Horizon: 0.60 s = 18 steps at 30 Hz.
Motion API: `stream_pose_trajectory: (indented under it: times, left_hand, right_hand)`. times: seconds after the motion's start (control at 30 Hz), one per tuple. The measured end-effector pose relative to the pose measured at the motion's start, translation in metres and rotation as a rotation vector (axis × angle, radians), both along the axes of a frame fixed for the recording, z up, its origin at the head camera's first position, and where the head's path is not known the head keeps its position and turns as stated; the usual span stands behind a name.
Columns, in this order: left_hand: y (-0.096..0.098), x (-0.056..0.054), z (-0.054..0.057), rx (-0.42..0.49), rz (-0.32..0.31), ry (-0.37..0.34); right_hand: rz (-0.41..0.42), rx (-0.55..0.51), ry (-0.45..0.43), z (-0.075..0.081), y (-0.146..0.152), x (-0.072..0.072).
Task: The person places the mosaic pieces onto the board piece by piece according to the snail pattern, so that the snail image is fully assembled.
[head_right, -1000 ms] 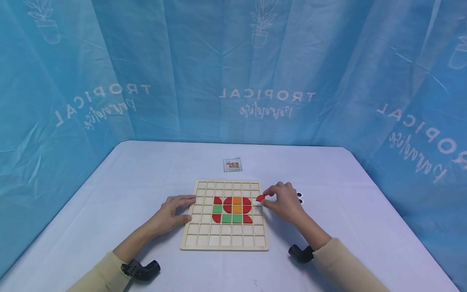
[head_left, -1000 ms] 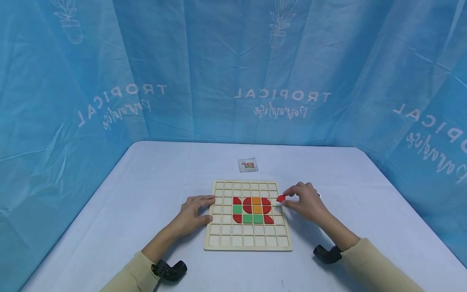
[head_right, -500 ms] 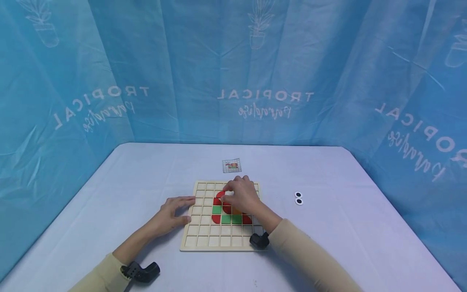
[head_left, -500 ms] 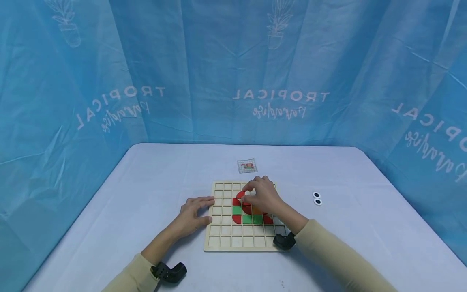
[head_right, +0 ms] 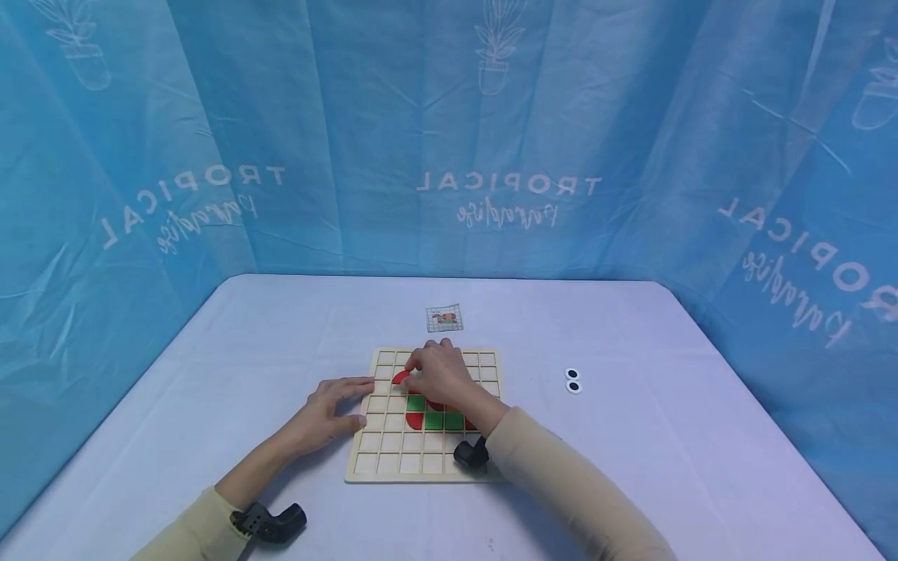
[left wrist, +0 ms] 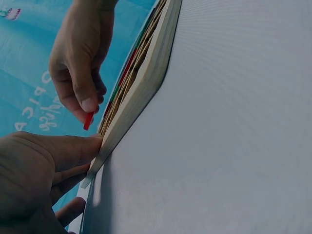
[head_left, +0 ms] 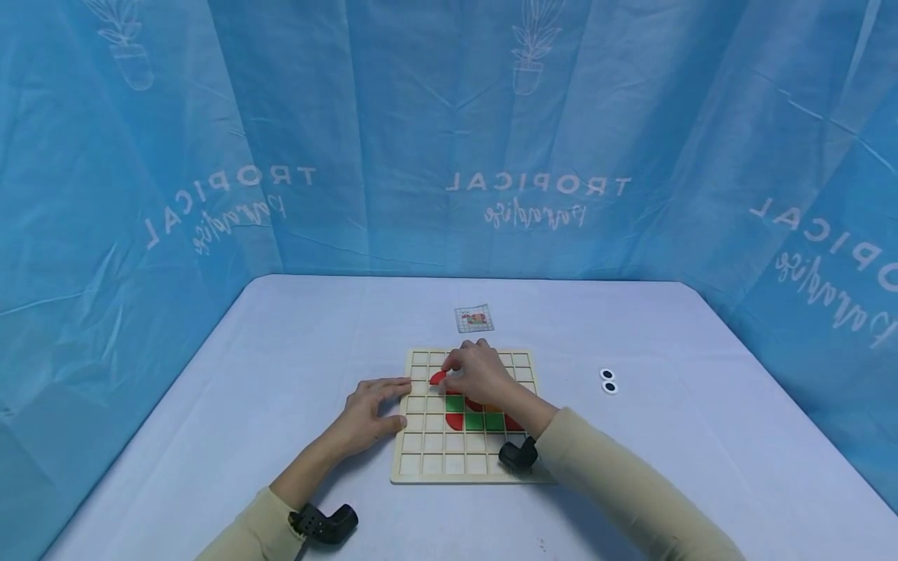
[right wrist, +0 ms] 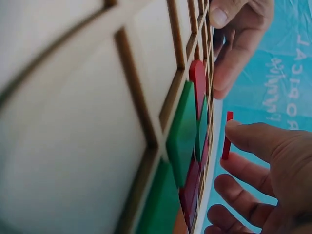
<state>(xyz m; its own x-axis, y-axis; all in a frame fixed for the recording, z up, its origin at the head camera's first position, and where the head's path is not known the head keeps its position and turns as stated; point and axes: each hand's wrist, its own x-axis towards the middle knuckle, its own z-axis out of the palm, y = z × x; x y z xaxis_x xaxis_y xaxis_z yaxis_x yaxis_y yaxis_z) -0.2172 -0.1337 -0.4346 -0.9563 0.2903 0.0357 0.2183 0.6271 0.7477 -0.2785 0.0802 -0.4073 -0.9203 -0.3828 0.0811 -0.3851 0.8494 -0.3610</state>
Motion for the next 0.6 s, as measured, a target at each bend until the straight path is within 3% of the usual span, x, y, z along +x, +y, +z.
stream_pose_trajectory:
  times: [0.4,0.6]
  left_hand:
    - [-0.0011,-0.0001,0.0004,0.004,-0.008,0.013]
    - [-0.001,0.0,-0.001,0.018,-0.021,0.009]
  right_hand:
    - [0.039,0.037,-0.027,-0.0038,-0.0023,0.002]
    - [0.08,0.053,0.013,-0.007,-0.0006,0.0023]
